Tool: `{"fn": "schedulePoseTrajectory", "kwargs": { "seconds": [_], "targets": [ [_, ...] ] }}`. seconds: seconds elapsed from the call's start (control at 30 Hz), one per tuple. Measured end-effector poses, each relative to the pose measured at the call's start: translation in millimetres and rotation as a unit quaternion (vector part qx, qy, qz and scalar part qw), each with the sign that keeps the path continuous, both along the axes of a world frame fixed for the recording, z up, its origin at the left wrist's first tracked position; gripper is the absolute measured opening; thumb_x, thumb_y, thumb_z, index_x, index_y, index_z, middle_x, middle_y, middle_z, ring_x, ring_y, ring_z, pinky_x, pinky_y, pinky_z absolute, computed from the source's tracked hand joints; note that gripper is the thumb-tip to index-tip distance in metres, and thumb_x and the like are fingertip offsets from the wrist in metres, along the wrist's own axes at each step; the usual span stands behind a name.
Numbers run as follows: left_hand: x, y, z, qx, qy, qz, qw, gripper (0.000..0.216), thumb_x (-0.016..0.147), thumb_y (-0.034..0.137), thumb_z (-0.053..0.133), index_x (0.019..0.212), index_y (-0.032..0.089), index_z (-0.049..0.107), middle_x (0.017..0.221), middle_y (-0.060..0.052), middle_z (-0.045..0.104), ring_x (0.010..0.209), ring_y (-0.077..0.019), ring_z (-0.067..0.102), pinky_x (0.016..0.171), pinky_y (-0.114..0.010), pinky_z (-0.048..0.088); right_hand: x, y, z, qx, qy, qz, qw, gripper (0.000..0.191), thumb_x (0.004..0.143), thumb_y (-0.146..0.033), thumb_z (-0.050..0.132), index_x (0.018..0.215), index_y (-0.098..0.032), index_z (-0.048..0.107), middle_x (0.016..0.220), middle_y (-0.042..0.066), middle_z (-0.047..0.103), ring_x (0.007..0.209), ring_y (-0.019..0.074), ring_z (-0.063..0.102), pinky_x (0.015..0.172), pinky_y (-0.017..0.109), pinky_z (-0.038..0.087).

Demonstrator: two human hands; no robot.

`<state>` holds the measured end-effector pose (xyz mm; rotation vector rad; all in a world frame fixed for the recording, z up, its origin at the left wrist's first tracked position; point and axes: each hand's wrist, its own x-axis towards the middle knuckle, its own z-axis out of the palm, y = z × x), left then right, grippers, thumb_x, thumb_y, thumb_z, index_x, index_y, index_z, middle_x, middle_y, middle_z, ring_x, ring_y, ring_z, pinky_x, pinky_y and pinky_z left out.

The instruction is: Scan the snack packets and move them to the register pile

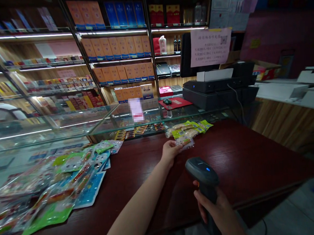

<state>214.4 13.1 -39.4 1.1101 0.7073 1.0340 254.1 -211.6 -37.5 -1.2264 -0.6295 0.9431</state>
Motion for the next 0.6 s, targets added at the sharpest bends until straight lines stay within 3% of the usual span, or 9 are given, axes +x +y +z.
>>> {"fn": "schedulePoseTrajectory", "kwargs": {
  "seconds": [0.17,0.3,0.37,0.47,0.53,0.6],
  "targets": [
    [33,5,-5.7,0.056,0.075,0.019,0.995,0.033,0.048,0.013,0.084,0.068,0.015,0.057,0.055,0.003,0.058,0.046,-0.0099,0.053,0.05,-0.021,0.04,6,1,-0.1,-0.012,0.032,0.017,0.999,0.058,0.068,-0.058,0.076,0.102,-0.014,0.061,0.042,-0.008,0.052,0.033,0.0079,0.043,0.034,0.018,0.036],
    [40,1,-3.4,0.149,0.196,0.055,0.968,0.035,0.053,0.016,0.083,0.078,0.019,0.059,0.054,0.005,0.054,0.046,-0.0117,0.051,0.054,-0.024,0.04,7,3,-5.4,-0.007,0.054,0.008,0.998,0.059,0.067,-0.057,0.078,0.103,-0.014,0.059,0.041,-0.01,0.05,0.032,0.0069,0.042,0.033,0.017,0.034],
    [40,-5,1.1,0.232,0.284,0.061,0.928,0.031,0.06,0.02,0.082,0.084,0.02,0.062,0.059,0.003,0.056,0.056,-0.0146,0.055,0.062,-0.027,0.043,8,2,-7.5,-0.003,0.058,0.006,0.998,0.06,0.067,-0.056,0.078,0.104,-0.014,0.058,0.042,-0.01,0.051,0.032,0.0067,0.042,0.033,0.017,0.034],
    [40,-15,8.5,0.361,0.422,0.077,0.828,0.024,0.07,0.026,0.076,0.09,0.021,0.065,0.081,-0.003,0.062,0.083,-0.0207,0.059,0.079,-0.032,0.044,12,-2,-7.7,0.003,0.051,-0.009,0.999,0.058,0.068,-0.056,0.078,0.104,-0.014,0.059,0.042,-0.009,0.052,0.031,0.0065,0.042,0.033,0.017,0.034],
    [41,-19,11.1,0.426,0.469,0.072,0.77,0.024,0.072,0.029,0.075,0.094,0.022,0.067,0.098,-0.006,0.061,0.097,-0.023,0.056,0.085,-0.033,0.043,18,-6,-6.2,0.001,0.045,-0.022,0.999,0.057,0.069,-0.055,0.077,0.104,-0.014,0.059,0.042,-0.009,0.052,0.031,0.0067,0.043,0.034,0.017,0.034],
    [44,-20,11.3,0.468,0.489,0.045,0.735,0.022,0.074,0.032,0.073,0.094,0.023,0.069,0.102,-0.006,0.06,0.101,-0.0231,0.054,0.086,-0.033,0.042,24,-10,-4.9,0.001,0.046,-0.036,0.998,0.056,0.068,-0.054,0.078,0.104,-0.015,0.059,0.042,-0.009,0.051,0.031,0.007,0.043,0.034,0.017,0.035]
  ]
}}
